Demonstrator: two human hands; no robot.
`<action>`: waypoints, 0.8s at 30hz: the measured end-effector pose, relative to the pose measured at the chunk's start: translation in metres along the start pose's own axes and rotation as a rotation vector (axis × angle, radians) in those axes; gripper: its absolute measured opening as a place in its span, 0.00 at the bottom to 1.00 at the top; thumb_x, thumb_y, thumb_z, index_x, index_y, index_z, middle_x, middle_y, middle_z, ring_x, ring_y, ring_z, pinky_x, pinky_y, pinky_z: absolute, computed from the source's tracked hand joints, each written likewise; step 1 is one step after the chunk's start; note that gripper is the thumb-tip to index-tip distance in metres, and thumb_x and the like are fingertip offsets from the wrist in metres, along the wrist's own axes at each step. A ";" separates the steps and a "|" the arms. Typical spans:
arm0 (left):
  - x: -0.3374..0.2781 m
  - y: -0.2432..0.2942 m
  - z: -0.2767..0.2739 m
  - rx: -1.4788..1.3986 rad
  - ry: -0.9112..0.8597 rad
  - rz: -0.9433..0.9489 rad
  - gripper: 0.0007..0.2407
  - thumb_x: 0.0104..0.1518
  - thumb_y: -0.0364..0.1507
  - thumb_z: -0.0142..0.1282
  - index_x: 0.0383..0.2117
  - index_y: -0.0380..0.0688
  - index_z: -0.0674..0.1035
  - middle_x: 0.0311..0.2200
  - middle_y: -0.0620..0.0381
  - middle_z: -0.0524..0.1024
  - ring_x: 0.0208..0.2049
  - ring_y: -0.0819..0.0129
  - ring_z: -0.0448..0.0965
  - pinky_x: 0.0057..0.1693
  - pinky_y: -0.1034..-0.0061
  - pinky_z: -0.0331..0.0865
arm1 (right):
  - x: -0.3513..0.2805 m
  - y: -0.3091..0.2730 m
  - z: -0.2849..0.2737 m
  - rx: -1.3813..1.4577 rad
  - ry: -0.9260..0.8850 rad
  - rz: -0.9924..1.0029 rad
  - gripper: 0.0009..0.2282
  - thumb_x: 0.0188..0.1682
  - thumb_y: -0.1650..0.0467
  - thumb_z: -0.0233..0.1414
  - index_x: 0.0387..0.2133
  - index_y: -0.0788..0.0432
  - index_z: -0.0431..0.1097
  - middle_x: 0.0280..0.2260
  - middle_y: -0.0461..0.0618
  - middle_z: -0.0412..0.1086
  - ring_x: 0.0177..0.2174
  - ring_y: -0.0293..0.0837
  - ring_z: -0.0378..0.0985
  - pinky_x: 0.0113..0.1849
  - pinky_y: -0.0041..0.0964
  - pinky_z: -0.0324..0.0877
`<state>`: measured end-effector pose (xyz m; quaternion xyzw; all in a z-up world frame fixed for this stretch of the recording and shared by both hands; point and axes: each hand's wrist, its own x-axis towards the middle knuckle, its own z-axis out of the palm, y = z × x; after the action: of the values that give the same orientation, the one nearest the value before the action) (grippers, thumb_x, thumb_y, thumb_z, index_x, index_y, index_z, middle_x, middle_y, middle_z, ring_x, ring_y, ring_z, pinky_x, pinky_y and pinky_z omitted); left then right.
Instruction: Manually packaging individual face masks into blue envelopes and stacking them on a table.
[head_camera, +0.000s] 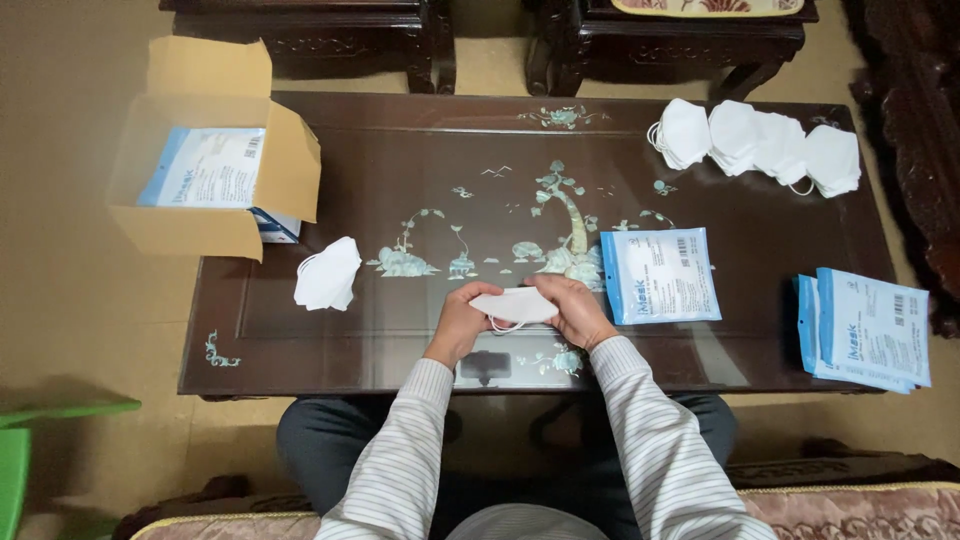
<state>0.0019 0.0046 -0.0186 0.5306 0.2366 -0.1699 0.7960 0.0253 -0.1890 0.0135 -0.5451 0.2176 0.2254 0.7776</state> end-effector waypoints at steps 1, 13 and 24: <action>0.003 -0.003 -0.002 0.002 -0.001 0.000 0.06 0.58 0.20 0.57 0.39 0.33 0.81 0.35 0.41 0.80 0.32 0.51 0.86 0.34 0.65 0.85 | 0.007 0.008 -0.003 0.002 0.000 -0.001 0.11 0.47 0.73 0.58 0.42 0.65 0.76 0.29 0.56 0.77 0.27 0.46 0.84 0.32 0.40 0.82; -0.031 0.024 0.039 -0.268 0.079 -0.066 0.21 0.64 0.31 0.58 0.61 0.32 0.69 0.60 0.39 0.69 0.60 0.46 0.71 0.63 0.56 0.72 | 0.031 0.045 -0.007 -0.154 0.301 -0.252 0.12 0.42 0.73 0.67 0.40 0.62 0.78 0.27 0.49 0.79 0.27 0.39 0.82 0.31 0.33 0.80; -0.041 0.034 0.041 -0.155 0.077 -0.083 0.20 0.64 0.29 0.56 0.60 0.31 0.69 0.58 0.35 0.70 0.59 0.45 0.73 0.61 0.56 0.73 | -0.009 -0.016 -0.108 -1.355 0.695 -1.018 0.23 0.50 0.64 0.61 0.53 0.67 0.70 0.47 0.62 0.70 0.51 0.60 0.74 0.53 0.51 0.69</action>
<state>-0.0061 -0.0194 0.0433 0.4632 0.3011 -0.1635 0.8173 0.0175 -0.2971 -0.0025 -0.9520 -0.0059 -0.2419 0.1876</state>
